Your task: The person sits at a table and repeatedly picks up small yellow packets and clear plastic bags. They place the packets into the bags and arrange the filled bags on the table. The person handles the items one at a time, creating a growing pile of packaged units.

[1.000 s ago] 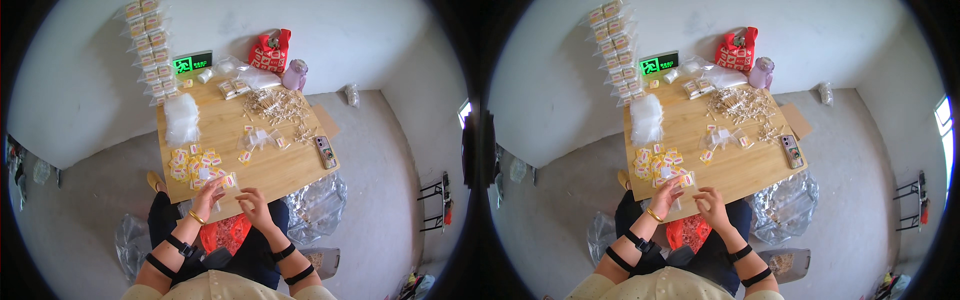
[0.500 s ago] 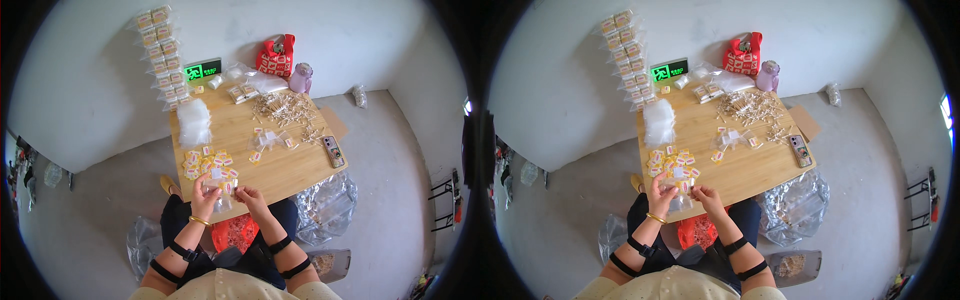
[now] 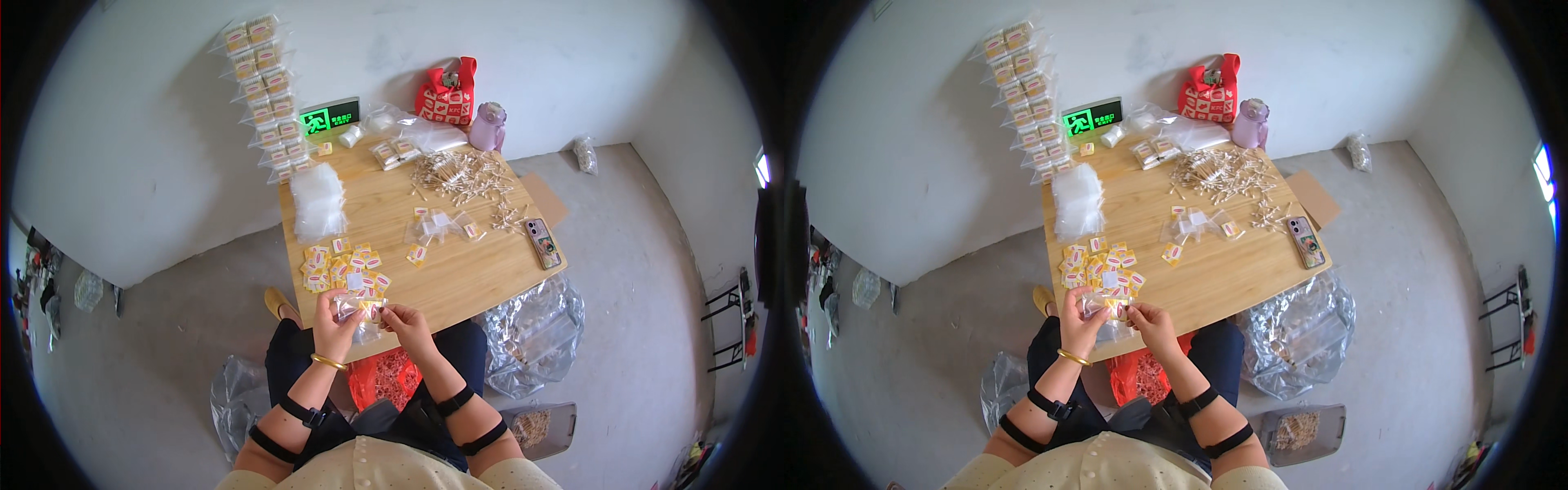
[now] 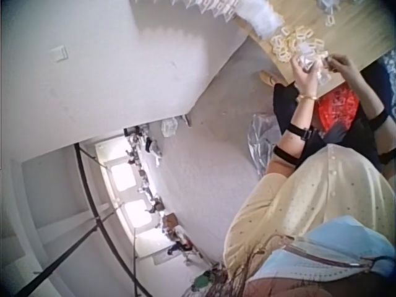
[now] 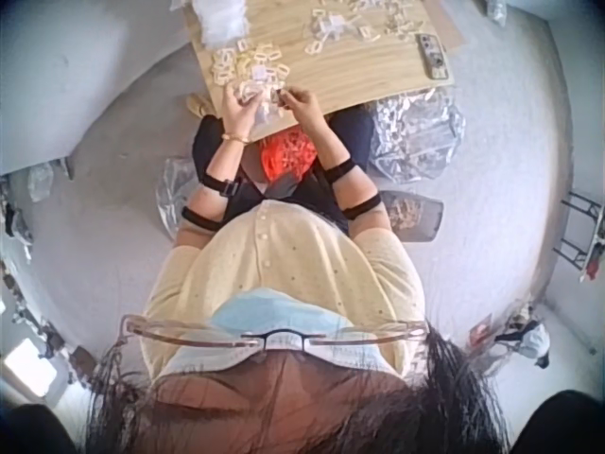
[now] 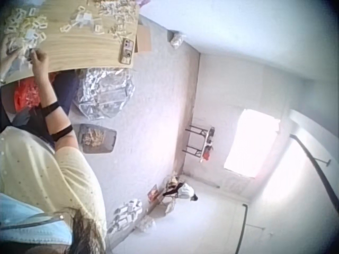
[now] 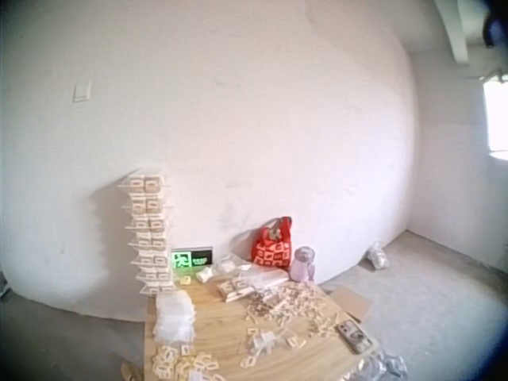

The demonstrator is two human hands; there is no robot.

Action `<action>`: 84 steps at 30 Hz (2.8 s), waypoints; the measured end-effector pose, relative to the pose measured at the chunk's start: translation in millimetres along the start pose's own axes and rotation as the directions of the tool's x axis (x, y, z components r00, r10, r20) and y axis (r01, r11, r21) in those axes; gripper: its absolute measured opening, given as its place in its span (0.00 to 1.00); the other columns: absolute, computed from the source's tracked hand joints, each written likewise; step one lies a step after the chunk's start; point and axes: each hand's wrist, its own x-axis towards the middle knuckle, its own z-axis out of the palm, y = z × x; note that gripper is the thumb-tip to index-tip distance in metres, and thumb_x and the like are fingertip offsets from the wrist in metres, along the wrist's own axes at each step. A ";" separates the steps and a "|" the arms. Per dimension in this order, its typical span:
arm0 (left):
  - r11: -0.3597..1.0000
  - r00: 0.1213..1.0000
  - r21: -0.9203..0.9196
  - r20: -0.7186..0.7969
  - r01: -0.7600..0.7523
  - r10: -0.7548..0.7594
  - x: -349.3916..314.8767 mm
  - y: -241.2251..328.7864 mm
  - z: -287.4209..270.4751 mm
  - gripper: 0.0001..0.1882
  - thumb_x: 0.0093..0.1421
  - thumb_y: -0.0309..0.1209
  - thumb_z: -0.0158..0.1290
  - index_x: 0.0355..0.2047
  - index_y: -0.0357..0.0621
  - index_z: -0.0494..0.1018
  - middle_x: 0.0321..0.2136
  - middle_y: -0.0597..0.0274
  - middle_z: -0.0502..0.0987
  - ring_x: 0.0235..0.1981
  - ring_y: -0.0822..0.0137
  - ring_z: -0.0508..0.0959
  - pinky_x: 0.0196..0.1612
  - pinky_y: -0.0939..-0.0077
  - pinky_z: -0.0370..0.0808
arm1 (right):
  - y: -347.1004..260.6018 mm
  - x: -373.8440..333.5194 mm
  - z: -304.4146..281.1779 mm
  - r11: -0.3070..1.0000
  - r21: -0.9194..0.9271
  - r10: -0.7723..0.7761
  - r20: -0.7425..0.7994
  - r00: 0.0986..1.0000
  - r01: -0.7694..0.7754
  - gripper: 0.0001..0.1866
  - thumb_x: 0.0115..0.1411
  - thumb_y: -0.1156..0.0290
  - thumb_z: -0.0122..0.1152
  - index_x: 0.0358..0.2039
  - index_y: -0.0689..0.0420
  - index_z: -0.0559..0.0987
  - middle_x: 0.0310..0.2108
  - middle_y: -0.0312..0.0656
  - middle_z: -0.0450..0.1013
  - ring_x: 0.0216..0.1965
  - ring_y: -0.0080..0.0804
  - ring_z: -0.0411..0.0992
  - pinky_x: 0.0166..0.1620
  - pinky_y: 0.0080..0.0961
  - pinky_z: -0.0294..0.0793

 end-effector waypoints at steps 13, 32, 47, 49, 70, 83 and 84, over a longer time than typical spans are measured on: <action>0.991 0.994 0.112 0.067 0.079 -0.087 -4.0 -8.4 -7.9 0.08 0.55 0.28 0.62 0.31 0.37 0.76 0.25 0.67 0.79 0.26 0.78 0.77 0.31 0.83 0.73 | -12.8 -9.2 -0.2 0.999 0.048 -0.001 0.057 0.998 -0.002 0.13 0.64 0.64 0.58 0.37 0.62 0.79 0.28 0.32 0.74 0.30 0.16 0.67 0.37 0.17 0.66; 0.955 0.953 0.061 0.071 0.290 -0.294 -7.4 -15.0 -31.4 0.09 0.62 0.29 0.54 0.39 0.36 0.76 0.30 0.59 0.81 0.29 0.73 0.80 0.32 0.82 0.75 | 18.9 4.0 -6.7 0.991 0.123 0.052 -0.008 0.999 -0.051 0.11 0.64 0.64 0.58 0.32 0.59 0.77 0.25 0.30 0.72 0.26 0.14 0.65 0.34 0.15 0.65; 0.970 0.971 -0.076 -0.053 0.229 -0.234 -7.8 -46.4 -65.7 0.09 0.59 0.28 0.59 0.37 0.37 0.75 0.29 0.63 0.79 0.30 0.73 0.79 0.32 0.81 0.76 | 21.5 33.8 25.2 0.966 -0.256 0.067 0.138 0.988 -0.030 0.14 0.63 0.63 0.60 0.32 0.62 0.81 0.24 0.31 0.73 0.27 0.15 0.68 0.33 0.16 0.67; 0.978 0.973 -0.078 -0.109 0.194 -0.201 -8.3 -49.7 -62.5 0.07 0.59 0.28 0.59 0.34 0.37 0.75 0.28 0.64 0.78 0.29 0.74 0.79 0.31 0.82 0.76 | 35.3 40.1 19.3 0.967 -0.256 0.021 0.046 0.999 -0.008 0.13 0.62 0.64 0.59 0.32 0.64 0.80 0.24 0.35 0.75 0.25 0.19 0.70 0.31 0.19 0.70; 0.145 0.918 0.915 0.389 -0.376 -0.078 -29.2 -77.6 -47.0 0.42 0.61 0.55 0.44 0.67 0.40 0.48 0.67 0.38 0.43 0.68 0.38 0.41 0.67 0.41 0.39 | 28.2 130.3 18.5 0.007 -0.830 -0.351 0.521 0.778 0.558 0.14 0.49 0.69 0.66 0.38 0.52 0.78 0.41 0.36 0.72 0.46 0.37 0.67 0.49 0.33 0.68; 0.192 0.900 0.882 0.436 -0.430 0.011 -9.1 -79.6 -46.9 0.50 0.51 0.60 0.52 0.67 0.48 0.47 0.67 0.48 0.48 0.68 0.46 0.48 0.66 0.40 0.41 | 24.7 131.2 2.3 0.514 -0.857 -0.412 -0.201 0.889 0.045 0.19 0.52 0.67 0.65 0.45 0.54 0.77 0.46 0.43 0.70 0.46 0.41 0.67 0.48 0.36 0.67; 0.183 0.907 0.888 0.411 -0.421 0.094 -6.0 -85.2 -48.5 0.55 0.46 0.62 0.55 0.67 0.48 0.47 0.67 0.50 0.50 0.68 0.49 0.49 0.66 0.39 0.40 | 18.8 129.7 -8.6 0.396 -0.918 -0.454 -0.190 0.871 0.006 0.21 0.52 0.66 0.64 0.48 0.53 0.75 0.49 0.44 0.68 0.49 0.43 0.66 0.50 0.38 0.65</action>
